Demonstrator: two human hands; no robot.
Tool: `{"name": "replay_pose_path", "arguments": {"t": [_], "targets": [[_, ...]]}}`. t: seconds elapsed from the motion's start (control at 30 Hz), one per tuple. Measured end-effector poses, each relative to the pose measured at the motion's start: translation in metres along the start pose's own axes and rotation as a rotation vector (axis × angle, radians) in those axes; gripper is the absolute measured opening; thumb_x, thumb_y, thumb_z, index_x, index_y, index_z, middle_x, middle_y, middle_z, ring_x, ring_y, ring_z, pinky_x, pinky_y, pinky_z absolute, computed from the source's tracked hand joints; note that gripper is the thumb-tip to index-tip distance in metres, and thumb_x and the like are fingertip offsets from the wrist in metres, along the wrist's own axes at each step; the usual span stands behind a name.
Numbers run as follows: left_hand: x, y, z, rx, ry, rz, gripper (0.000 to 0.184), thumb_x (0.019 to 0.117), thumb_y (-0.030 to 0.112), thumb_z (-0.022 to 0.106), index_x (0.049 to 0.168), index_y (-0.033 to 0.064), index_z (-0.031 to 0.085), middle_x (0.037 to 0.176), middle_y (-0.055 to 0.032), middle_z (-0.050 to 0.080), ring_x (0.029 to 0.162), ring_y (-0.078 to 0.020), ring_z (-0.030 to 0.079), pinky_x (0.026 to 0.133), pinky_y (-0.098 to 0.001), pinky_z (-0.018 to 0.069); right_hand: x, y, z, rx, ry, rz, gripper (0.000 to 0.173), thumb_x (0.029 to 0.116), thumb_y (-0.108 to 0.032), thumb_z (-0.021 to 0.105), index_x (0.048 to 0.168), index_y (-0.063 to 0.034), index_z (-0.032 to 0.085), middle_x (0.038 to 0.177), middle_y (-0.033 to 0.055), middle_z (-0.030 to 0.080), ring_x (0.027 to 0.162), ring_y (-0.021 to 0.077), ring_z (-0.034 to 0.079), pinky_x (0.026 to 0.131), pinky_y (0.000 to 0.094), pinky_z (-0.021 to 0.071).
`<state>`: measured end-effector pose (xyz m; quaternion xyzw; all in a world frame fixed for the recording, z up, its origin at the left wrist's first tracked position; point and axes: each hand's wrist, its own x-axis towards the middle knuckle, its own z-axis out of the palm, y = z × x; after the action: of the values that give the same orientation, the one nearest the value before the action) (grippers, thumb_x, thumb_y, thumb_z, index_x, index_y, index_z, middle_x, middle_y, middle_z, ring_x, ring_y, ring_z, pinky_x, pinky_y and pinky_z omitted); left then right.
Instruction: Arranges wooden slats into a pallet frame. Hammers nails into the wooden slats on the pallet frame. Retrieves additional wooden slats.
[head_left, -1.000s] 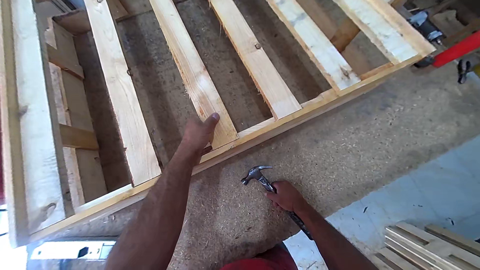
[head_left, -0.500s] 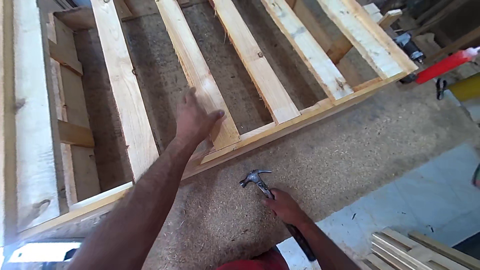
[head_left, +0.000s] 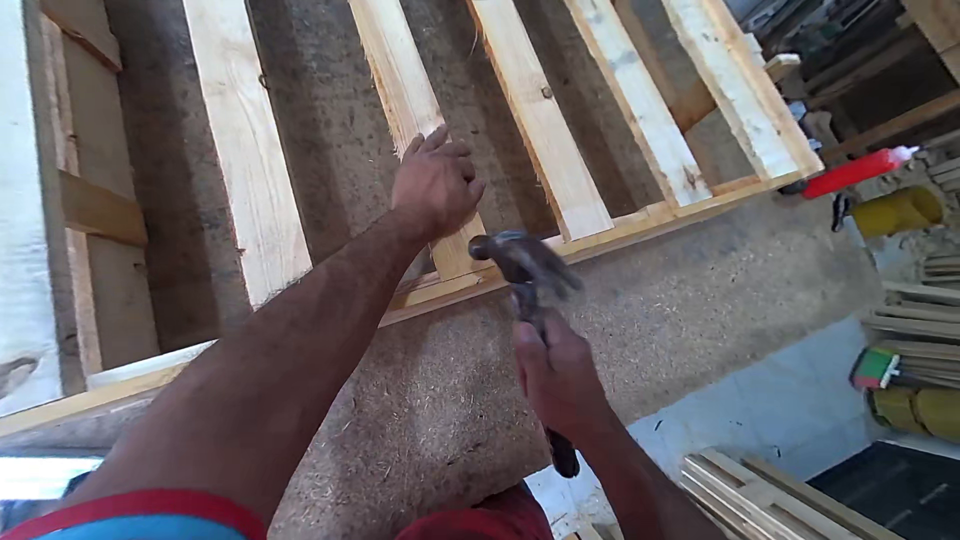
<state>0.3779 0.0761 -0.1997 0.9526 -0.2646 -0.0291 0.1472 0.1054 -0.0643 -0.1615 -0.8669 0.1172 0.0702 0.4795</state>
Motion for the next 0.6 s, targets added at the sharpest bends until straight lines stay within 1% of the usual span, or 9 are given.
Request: {"name": "replay_pose_path", "arguments": {"t": [0.13, 0.2, 0.27, 0.37, 0.43, 0.47, 0.5, 0.53, 0.6], "targets": [[0.001, -0.002, 0.003, -0.013, 0.024, 0.015, 0.05, 0.0997, 0.054, 0.038, 0.106, 0.0246, 0.078, 0.15, 0.0058, 0.057, 0.153, -0.024, 0.033, 0.125, -0.0538, 0.0225, 0.009, -0.025, -0.009, -0.098, -0.067, 0.074, 0.05, 0.1049, -0.061, 0.038, 0.105, -0.0176, 0.062, 0.062, 0.0004, 0.059, 0.046, 0.0171, 0.058, 0.041, 0.0384, 0.0533], [-0.001, -0.002, 0.002, -0.015, 0.012, 0.02, 0.049, 0.0989, 0.051, 0.038, 0.108, 0.0239, 0.078, 0.149, 0.0046, 0.058, 0.152, -0.025, 0.034, 0.124, -0.0556, 0.0235, -0.001, -0.063, -0.034, -0.029, 0.06, -0.099, 0.041, 0.1075, -0.052, 0.042, 0.107, -0.0167, 0.063, 0.064, -0.002, 0.059, 0.045, 0.0145, 0.055, 0.037, 0.0344, 0.0501], [0.001, 0.0, 0.0, -0.014, 0.004, 0.022, 0.049, 0.0996, 0.05, 0.038, 0.109, 0.0229, 0.077, 0.149, 0.0037, 0.057, 0.153, -0.0251, 0.033, 0.124, -0.0563, 0.0232, -0.008, -0.104, -0.063, 0.205, 0.217, -0.375, 0.039, 0.1083, -0.046, 0.044, 0.111, -0.0107, 0.062, 0.069, -0.0018, 0.058, 0.049, 0.0131, 0.056, 0.039, 0.0315, 0.052], [0.002, -0.001, 0.001, -0.002, -0.011, 0.028, 0.051, 0.1012, 0.05, 0.035, 0.11, 0.0215, 0.077, 0.151, 0.0023, 0.056, 0.154, -0.0263, 0.031, 0.125, -0.0571, 0.0215, -0.009, -0.111, -0.062, 0.515, 0.342, -0.58, 0.042, 0.1014, -0.056, 0.053, 0.106, -0.0151, 0.059, 0.066, -0.0017, 0.059, 0.049, 0.0157, 0.059, 0.042, 0.0336, 0.0553], [0.0, -0.003, 0.003, -0.008, 0.001, 0.038, 0.052, 0.1011, 0.051, 0.035, 0.11, 0.0216, 0.077, 0.151, 0.0026, 0.056, 0.153, -0.0267, 0.032, 0.125, -0.0568, 0.0221, -0.008, -0.054, -0.022, 0.299, 0.271, -0.435, 0.044, 0.102, -0.062, 0.048, 0.104, -0.02, 0.061, 0.063, -0.0082, 0.057, 0.048, 0.0068, 0.056, 0.042, 0.0263, 0.0506], [0.001, -0.004, 0.003, -0.015, 0.012, 0.044, 0.051, 0.1011, 0.05, 0.036, 0.109, 0.0215, 0.077, 0.15, 0.0029, 0.056, 0.153, -0.0269, 0.033, 0.125, -0.0568, 0.0226, -0.005, -0.025, -0.005, 0.068, 0.194, -0.268, 0.046, 0.1047, -0.059, 0.042, 0.104, -0.0166, 0.06, 0.06, -0.0064, 0.052, 0.045, 0.0081, 0.051, 0.04, 0.0288, 0.0461], [0.004, -0.006, 0.003, -0.013, 0.019, 0.038, 0.051, 0.1016, 0.05, 0.035, 0.11, 0.0219, 0.077, 0.151, 0.0036, 0.056, 0.153, -0.0263, 0.032, 0.125, -0.0563, 0.0224, -0.003, -0.016, 0.002, -0.121, 0.069, -0.057, 0.049, 0.1059, -0.059, 0.037, 0.105, -0.0153, 0.059, 0.059, -0.0021, 0.052, 0.045, 0.013, 0.053, 0.041, 0.0353, 0.0479], [0.0, -0.004, 0.007, -0.013, -0.001, 0.041, 0.051, 0.102, 0.05, 0.034, 0.11, 0.0224, 0.077, 0.151, 0.0038, 0.055, 0.153, -0.0262, 0.032, 0.125, -0.0565, 0.0218, 0.0, -0.025, -0.003, -0.231, -0.032, 0.098, 0.051, 0.1059, -0.06, 0.034, 0.106, -0.0152, 0.059, 0.061, 0.0009, 0.056, 0.047, 0.0166, 0.057, 0.043, 0.0392, 0.0519], [0.002, -0.006, 0.002, -0.014, 0.012, 0.048, 0.051, 0.1026, 0.049, 0.034, 0.113, 0.0224, 0.076, 0.151, 0.0021, 0.056, 0.153, -0.0276, 0.032, 0.124, -0.0583, 0.0223, 0.004, -0.061, -0.029, -0.263, 0.044, -0.007, 0.05, 0.1061, -0.06, 0.036, 0.105, -0.016, 0.062, 0.062, -0.0011, 0.057, 0.046, 0.0151, 0.057, 0.04, 0.0375, 0.0514]]}}
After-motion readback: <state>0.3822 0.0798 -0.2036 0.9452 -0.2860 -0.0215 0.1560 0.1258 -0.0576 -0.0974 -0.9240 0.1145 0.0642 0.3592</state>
